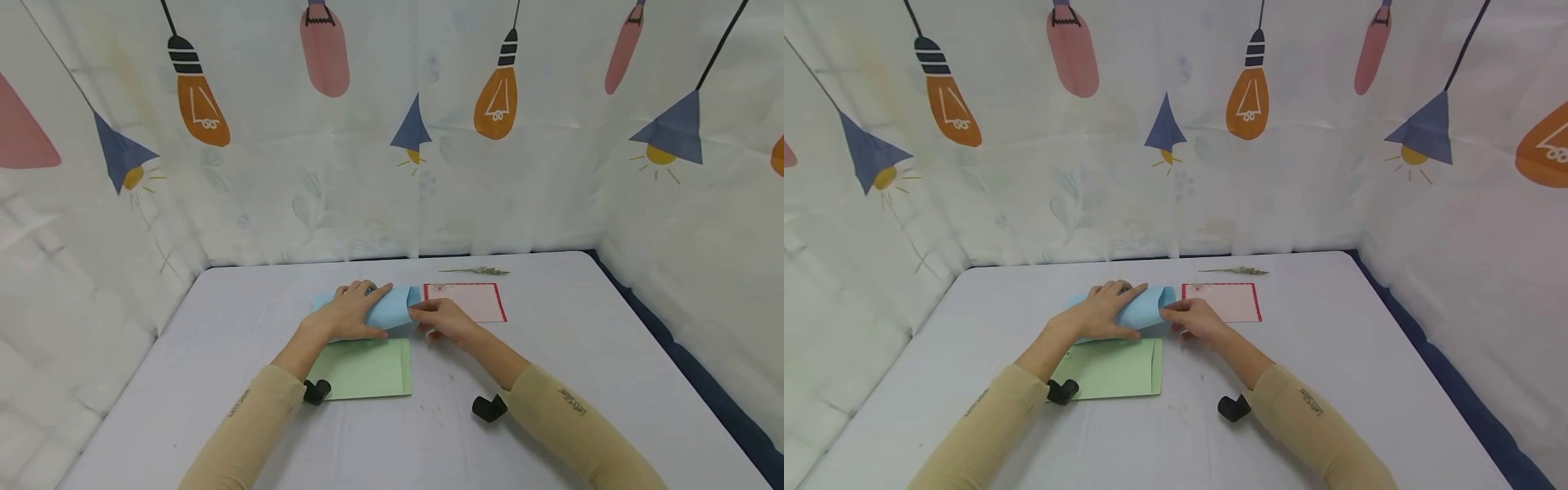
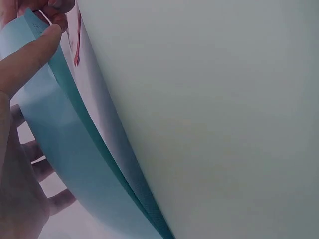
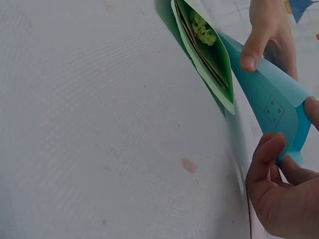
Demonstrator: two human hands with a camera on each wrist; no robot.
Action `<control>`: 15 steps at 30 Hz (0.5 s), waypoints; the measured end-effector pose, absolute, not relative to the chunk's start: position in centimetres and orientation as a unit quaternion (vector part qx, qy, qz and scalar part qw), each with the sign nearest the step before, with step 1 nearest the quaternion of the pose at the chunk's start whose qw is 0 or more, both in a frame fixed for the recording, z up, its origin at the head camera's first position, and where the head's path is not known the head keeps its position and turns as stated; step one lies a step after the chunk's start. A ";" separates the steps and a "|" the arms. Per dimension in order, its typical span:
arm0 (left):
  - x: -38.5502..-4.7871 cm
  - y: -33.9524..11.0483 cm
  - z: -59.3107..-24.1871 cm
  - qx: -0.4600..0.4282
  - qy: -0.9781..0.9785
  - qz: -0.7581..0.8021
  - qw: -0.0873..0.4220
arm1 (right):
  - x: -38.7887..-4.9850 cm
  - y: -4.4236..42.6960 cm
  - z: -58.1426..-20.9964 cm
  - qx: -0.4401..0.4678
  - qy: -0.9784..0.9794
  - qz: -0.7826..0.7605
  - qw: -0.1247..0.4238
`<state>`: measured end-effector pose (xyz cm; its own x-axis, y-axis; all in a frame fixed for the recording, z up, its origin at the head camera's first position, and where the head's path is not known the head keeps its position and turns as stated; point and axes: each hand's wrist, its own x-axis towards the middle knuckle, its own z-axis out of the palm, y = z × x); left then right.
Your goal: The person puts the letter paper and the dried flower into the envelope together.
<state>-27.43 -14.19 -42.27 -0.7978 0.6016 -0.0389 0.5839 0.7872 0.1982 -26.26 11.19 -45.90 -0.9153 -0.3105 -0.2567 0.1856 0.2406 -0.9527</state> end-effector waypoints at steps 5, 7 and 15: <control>-27.8 -14.2 -42.8 0.301 0.946 0.096 0.070 | -26.5 11.0 -46.3 -0.028 0.769 -0.607 0.198; -28.1 -14.3 -43.1 0.296 0.948 0.096 0.073 | -26.5 11.0 -46.4 -0.020 0.771 -0.606 0.196; -28.5 -14.3 -43.3 0.287 0.949 0.104 0.085 | -26.4 11.2 -46.3 -0.016 0.770 -0.608 0.192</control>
<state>-28.46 -14.34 -43.33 -0.8212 0.5617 -0.1009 0.5263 0.8137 0.2468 -26.43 11.23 -46.32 -0.9254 -0.2583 -0.2772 0.2101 0.2590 -0.9427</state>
